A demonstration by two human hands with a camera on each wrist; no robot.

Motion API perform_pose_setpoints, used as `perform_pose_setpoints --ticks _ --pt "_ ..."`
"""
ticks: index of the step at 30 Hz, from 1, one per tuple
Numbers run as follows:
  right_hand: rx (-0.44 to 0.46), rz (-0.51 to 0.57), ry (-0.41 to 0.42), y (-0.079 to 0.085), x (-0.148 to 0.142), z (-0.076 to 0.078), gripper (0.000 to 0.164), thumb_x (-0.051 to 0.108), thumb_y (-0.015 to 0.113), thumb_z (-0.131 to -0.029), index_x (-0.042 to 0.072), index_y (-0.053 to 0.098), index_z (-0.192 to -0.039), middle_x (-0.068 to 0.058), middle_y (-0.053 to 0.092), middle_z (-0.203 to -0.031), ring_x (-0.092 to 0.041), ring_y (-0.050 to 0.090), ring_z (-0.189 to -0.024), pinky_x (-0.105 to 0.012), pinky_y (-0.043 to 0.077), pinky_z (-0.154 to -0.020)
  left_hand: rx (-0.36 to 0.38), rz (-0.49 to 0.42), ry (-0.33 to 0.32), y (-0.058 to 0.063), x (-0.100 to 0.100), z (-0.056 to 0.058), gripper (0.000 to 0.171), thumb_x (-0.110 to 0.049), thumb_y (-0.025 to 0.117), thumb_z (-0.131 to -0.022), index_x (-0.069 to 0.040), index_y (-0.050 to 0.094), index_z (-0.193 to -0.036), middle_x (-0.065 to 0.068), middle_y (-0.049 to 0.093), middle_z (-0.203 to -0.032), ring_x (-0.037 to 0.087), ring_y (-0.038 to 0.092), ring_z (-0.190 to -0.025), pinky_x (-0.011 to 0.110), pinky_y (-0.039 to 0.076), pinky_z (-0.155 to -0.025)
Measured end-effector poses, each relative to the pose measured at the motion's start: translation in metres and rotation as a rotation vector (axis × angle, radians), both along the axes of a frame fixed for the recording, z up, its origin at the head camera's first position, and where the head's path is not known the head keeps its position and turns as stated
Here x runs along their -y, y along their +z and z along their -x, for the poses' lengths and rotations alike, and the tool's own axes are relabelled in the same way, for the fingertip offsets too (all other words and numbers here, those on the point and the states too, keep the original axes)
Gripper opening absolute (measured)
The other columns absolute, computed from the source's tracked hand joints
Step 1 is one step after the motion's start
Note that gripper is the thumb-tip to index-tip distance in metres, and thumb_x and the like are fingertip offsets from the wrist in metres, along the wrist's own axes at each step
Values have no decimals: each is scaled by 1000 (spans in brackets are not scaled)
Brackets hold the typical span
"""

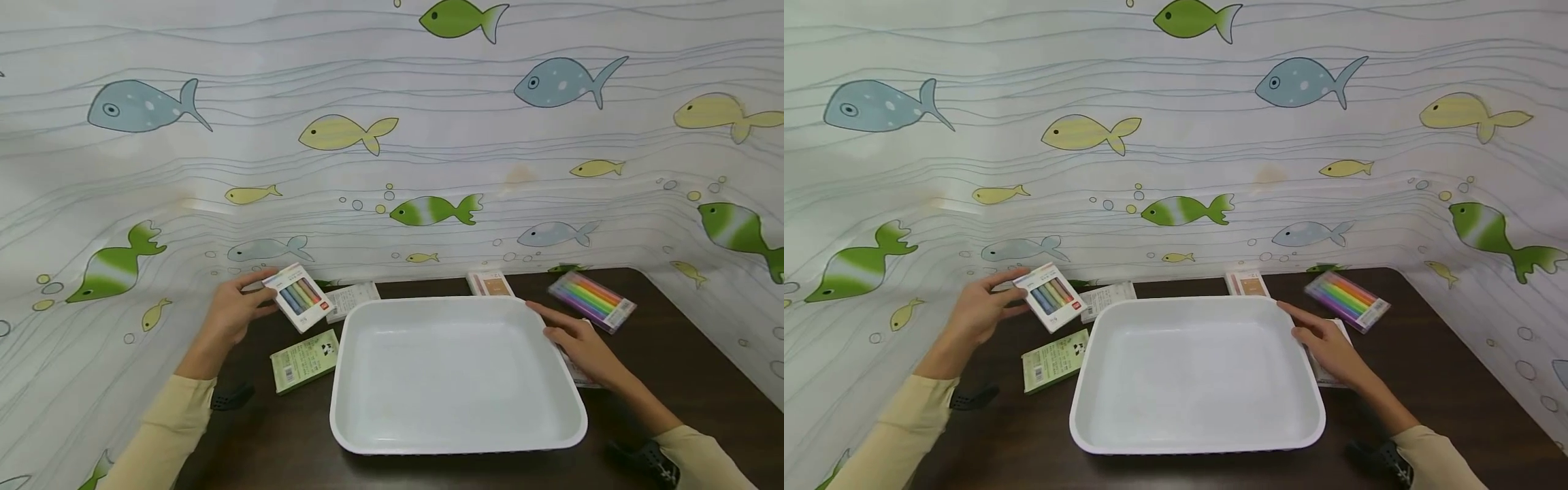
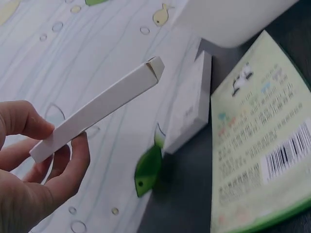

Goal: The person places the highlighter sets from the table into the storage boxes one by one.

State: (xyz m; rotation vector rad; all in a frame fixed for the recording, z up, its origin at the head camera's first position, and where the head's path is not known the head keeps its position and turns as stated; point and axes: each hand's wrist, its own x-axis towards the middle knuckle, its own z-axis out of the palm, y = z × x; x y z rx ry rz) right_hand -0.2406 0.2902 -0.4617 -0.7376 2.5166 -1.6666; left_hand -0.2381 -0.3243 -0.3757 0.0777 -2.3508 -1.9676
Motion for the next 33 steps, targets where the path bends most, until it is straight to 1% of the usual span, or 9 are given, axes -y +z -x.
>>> perform_pose_setpoints --ticks 3,7,12,16,21,27,33 --pt "5 -2 8 0 -2 0 46 15 45 -111 15 43 -157 -22 44 -152 -19 66 -114 -39 60 -77 -13 18 -15 5 -8 -1 54 0 59 -102 3 41 -153 29 25 -155 10 63 -100 38 56 -87" --pt "-1 -5 -8 -1 -1 1 46 15 45 -111 15 44 -157 -21 45 -152 -19 67 -113 -38 60 -76 -10 20 -28 14 -13 -3 54 -2 60 -102 1 42 -154 28 28 -154 10 63 -103 38 55 -89" --pt "3 -10 -9 1 -2 -1 45 16 45 -111 13 45 -156 -21 45 -152 -22 66 -114 -37 60 -77 13 27 -25 16 -19 -3 53 -1 59 -102 0 43 -153 29 31 -153 18 62 -109 38 55 -89" --pt "-1 -7 -4 2 -2 0 46 16 46 -111 13 44 -156 -22 44 -153 -23 66 -115 -38 60 -77 2 41 -28 18 -22 -2 52 -1 58 -103 0 44 -153 28 33 -152 26 61 -114 39 55 -90" --pt "-7 -9 2 2 -1 1 46 15 45 -111 13 43 -157 -23 43 -153 -23 65 -116 -37 60 -78 5 45 -64 22 -27 -2 52 -1 57 -103 0 44 -153 26 30 -155 31 58 -119 39 55 -90" --pt "4 1 3 1 -1 3 46 17 46 -111 15 44 -157 -20 43 -153 -22 65 -115 -38 60 -77 15 63 -104 26 -31 -5 51 0 56 -103 0 44 -153 24 26 -158 39 52 -125 43 54 -92" --pt "0 -14 -9 0 -2 1 46 17 45 -111 15 44 -157 -22 43 -154 -22 66 -115 -37 60 -77 0 53 -167 28 -37 -10 51 0 59 -102 2 46 -151 24 29 -156 37 55 -123 40 55 -90"
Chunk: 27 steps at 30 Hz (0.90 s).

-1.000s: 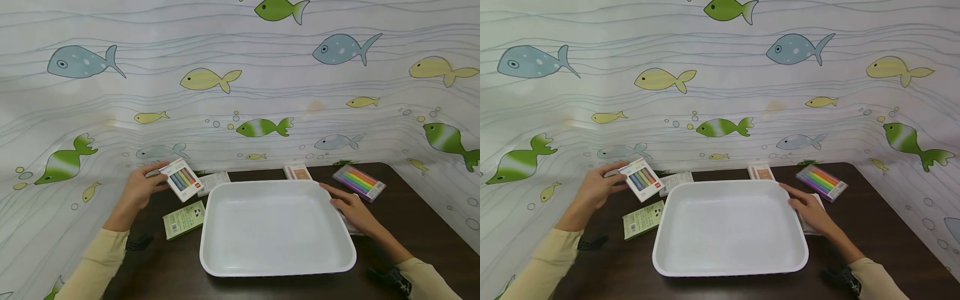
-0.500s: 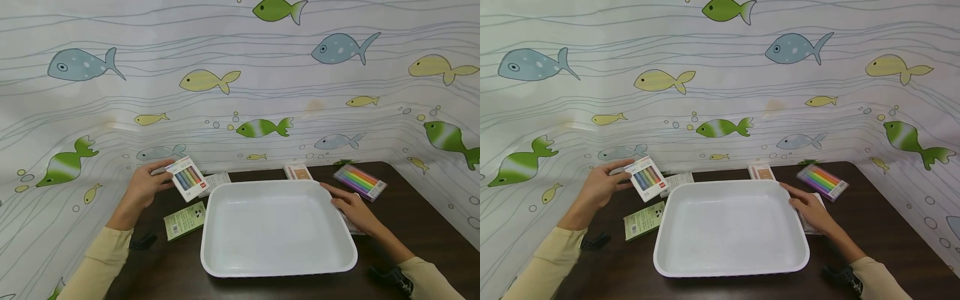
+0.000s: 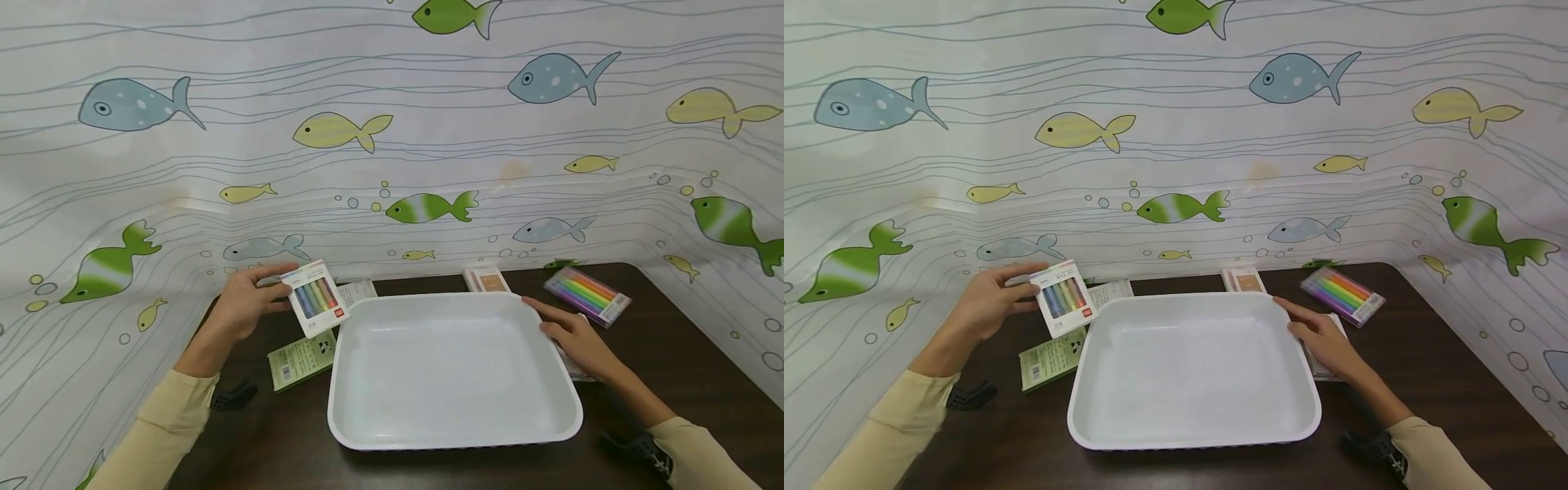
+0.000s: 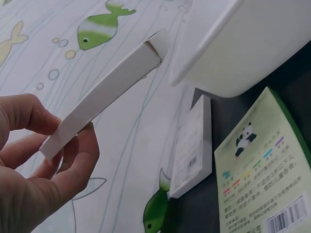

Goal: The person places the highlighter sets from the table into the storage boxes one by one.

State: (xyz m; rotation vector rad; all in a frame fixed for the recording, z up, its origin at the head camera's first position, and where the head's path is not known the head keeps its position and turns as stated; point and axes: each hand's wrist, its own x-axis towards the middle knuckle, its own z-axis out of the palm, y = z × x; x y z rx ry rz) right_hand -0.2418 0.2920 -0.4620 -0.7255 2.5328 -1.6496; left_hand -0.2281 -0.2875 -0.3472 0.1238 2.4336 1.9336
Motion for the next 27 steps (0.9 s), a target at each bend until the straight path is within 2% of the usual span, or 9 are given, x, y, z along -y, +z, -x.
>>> perform_pose_setpoints --ticks 7,12,20,27 --pt "12 13 -4 3 1 -3 47 17 46 -111 14 43 -157 -21 43 -154 -27 65 -116 -38 60 -75 20 -9 -93 -4 -11 1 52 1 62 -100 5 47 -149 29 37 -151 32 61 -118 46 55 -91" --pt "0 3 -1 3 1 -2 47 17 46 -111 13 43 -157 -20 42 -154 -31 63 -118 -37 60 -77 33 -13 -112 -7 -16 3 51 2 63 -99 6 49 -148 29 42 -147 33 62 -118 47 55 -90" --pt "1 -7 -8 5 2 -1 47 18 46 -111 14 43 -157 -19 42 -154 -35 61 -121 -36 59 -78 37 0 -157 -7 -26 5 49 3 65 -98 5 53 -145 30 48 -142 39 60 -118 56 52 -92" --pt "-12 -28 -19 4 3 -3 46 18 46 -111 14 44 -156 -17 44 -154 -37 59 -123 -33 58 -81 48 23 -210 -10 -40 7 46 3 64 -98 4 54 -144 29 50 -139 39 62 -115 56 52 -92"
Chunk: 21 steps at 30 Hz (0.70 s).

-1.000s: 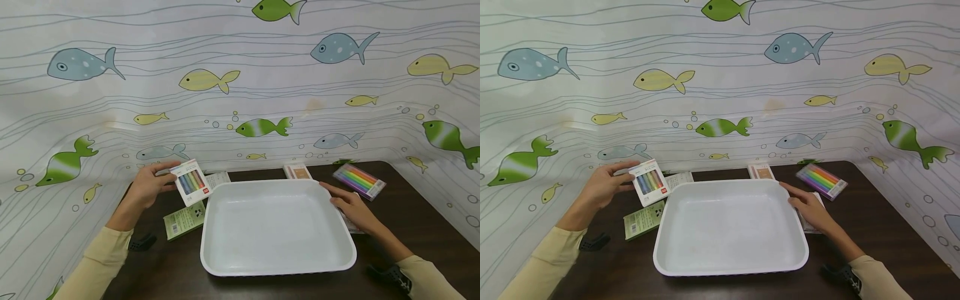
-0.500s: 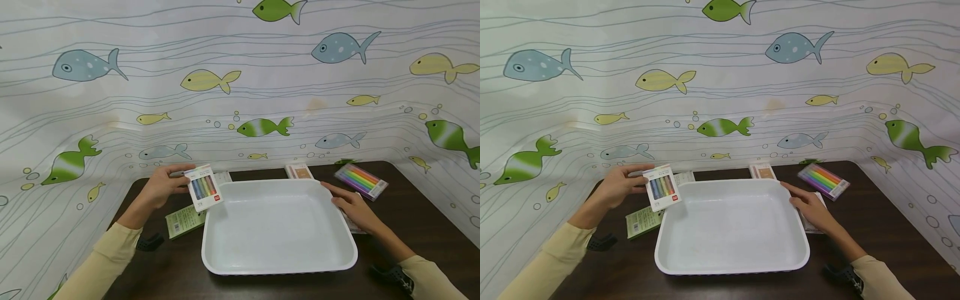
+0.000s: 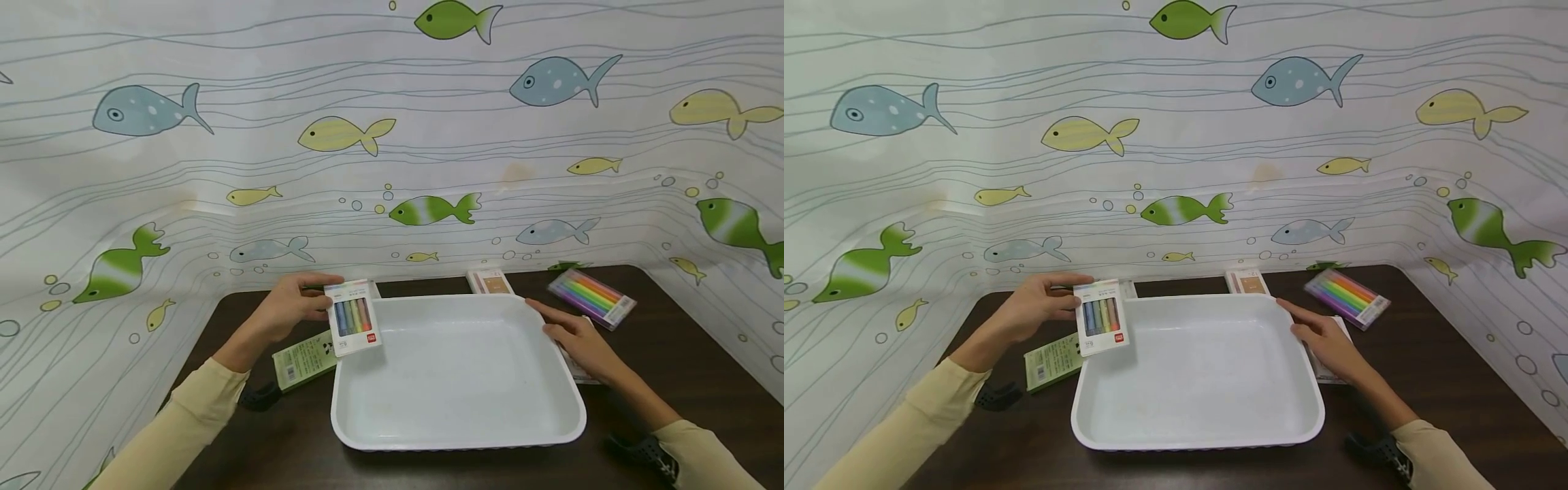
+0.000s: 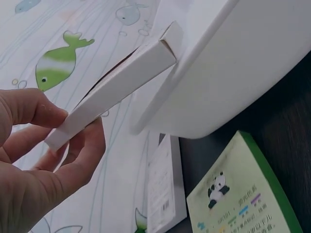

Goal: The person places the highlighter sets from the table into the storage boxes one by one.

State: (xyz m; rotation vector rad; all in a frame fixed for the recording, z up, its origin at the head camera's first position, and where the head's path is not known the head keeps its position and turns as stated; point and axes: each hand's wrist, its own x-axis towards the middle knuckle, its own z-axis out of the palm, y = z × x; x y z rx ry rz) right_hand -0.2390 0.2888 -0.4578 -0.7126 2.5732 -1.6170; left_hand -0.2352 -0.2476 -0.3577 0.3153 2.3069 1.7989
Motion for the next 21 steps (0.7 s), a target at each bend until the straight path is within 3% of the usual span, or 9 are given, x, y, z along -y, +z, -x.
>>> perform_pose_setpoints --ticks 5,9,15,21 --pt "-2 -6 7 -2 1 0 46 17 45 -111 14 44 -157 -17 43 -154 -40 58 -123 -33 58 -82 7 28 -8 -1 -11 1 44 1 65 -98 2 58 -141 26 51 -139 39 61 -115 56 53 -90" --pt "-5 -2 7 -2 1 1 46 17 45 -111 15 44 -156 -16 44 -154 -39 58 -123 -32 57 -83 -5 43 -59 0 -18 -1 44 1 66 -97 1 59 -140 23 49 -141 38 61 -116 54 54 -89" --pt "-6 6 11 -2 -1 2 46 16 46 -111 15 44 -157 -17 44 -153 -31 62 -120 -34 58 -80 -15 60 -163 2 -28 -5 44 3 64 -97 1 59 -141 19 44 -146 37 63 -114 52 56 -86" --pt "-13 9 22 -3 -3 3 46 17 45 -111 15 44 -157 -16 43 -155 -18 60 -123 -32 58 -82 -8 97 -174 0 -41 -9 42 3 66 -96 -3 64 -137 16 38 -152 35 63 -114 50 57 -84"
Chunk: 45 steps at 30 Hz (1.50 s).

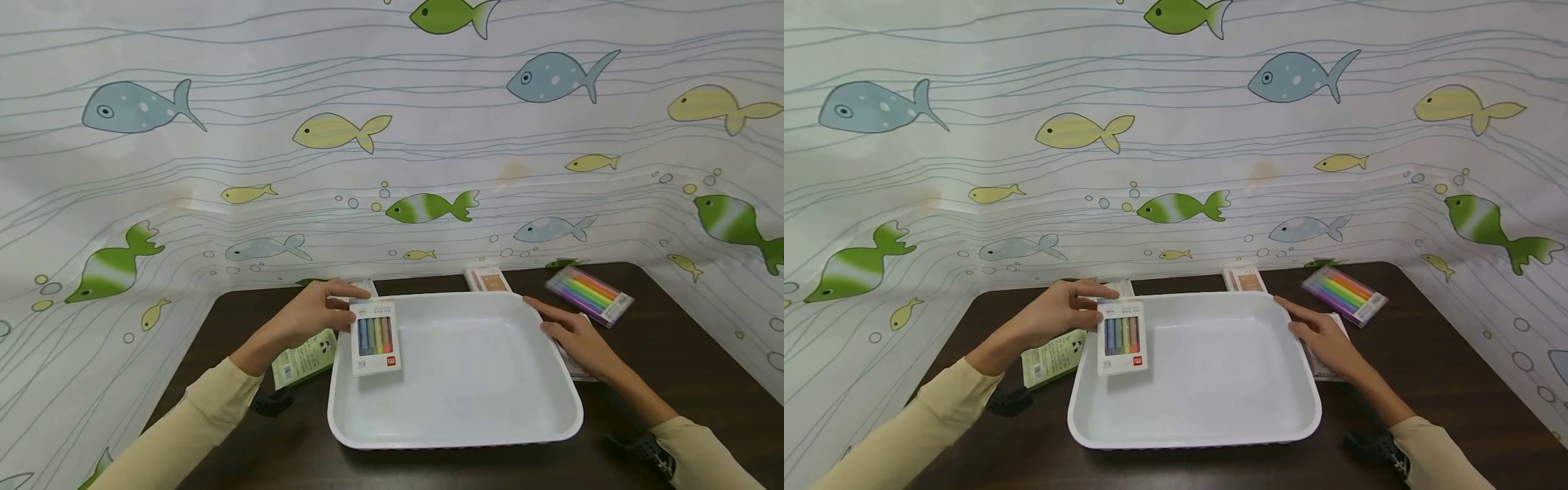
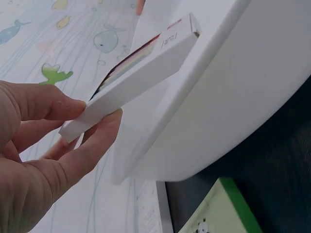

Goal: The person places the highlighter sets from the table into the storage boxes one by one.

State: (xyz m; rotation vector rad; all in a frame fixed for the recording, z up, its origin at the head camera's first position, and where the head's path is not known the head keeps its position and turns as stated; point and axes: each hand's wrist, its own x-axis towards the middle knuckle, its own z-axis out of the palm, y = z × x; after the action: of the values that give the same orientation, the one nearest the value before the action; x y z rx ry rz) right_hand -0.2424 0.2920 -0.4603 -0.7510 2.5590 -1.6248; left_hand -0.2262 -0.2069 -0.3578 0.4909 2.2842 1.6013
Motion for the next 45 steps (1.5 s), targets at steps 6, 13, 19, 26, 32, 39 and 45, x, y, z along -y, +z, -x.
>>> perform_pose_setpoints --ticks 6,13,19,26,32,39,45 --pt "-8 -4 -3 1 0 0 46 17 46 -111 15 44 -157 -16 42 -155 -17 60 -123 -32 58 -82 3 -6 -27 -7 -12 1 41 6 68 -94 -3 66 -135 15 42 -147 35 64 -113 49 58 -84" --pt "7 -4 -6 0 0 0 46 16 46 -111 14 44 -157 -17 43 -154 -33 60 -123 -33 58 -82 -32 75 -51 -8 -18 1 40 4 68 -95 -5 67 -134 14 47 -145 36 61 -120 48 57 -87" --pt "-4 -10 -7 1 2 0 46 17 45 -111 16 45 -156 -16 43 -154 -36 58 -125 -32 57 -84 -262 257 -39 7 -14 1 39 -4 69 -96 -13 68 -134 6 44 -154 33 39 -142 54 36 -111" --pt "1 -1 2 2 2 0 46 17 45 -111 15 43 -157 -17 42 -155 -28 59 -124 -33 58 -82 -260 270 44 12 1 2 43 -7 59 -100 -18 61 -141 3 41 -155 33 41 -140 56 39 -108" --pt "6 9 6 0 1 -1 46 17 45 -111 15 43 -157 -16 41 -156 -17 59 -124 -33 58 -82 -306 320 84 0 14 10 45 -5 56 -101 -14 56 -145 9 43 -153 41 42 -138 59 38 -108" --pt "0 10 10 0 1 0 46 16 45 -111 14 43 -157 -17 41 -156 -14 59 -123 -33 57 -83 -342 368 87 -19 36 31 48 -5 57 -102 -9 51 -149 15 41 -154 44 44 -136 59 41 -104" --pt "-1 14 10 -2 0 0 46 15 45 -111 14 43 -157 -17 41 -156 -13 60 -122 -32 57 -82 -344 356 35 -35 54 49 52 -2 58 -102 -3 45 -152 19 40 -154 46 45 -134 58 43 -103"
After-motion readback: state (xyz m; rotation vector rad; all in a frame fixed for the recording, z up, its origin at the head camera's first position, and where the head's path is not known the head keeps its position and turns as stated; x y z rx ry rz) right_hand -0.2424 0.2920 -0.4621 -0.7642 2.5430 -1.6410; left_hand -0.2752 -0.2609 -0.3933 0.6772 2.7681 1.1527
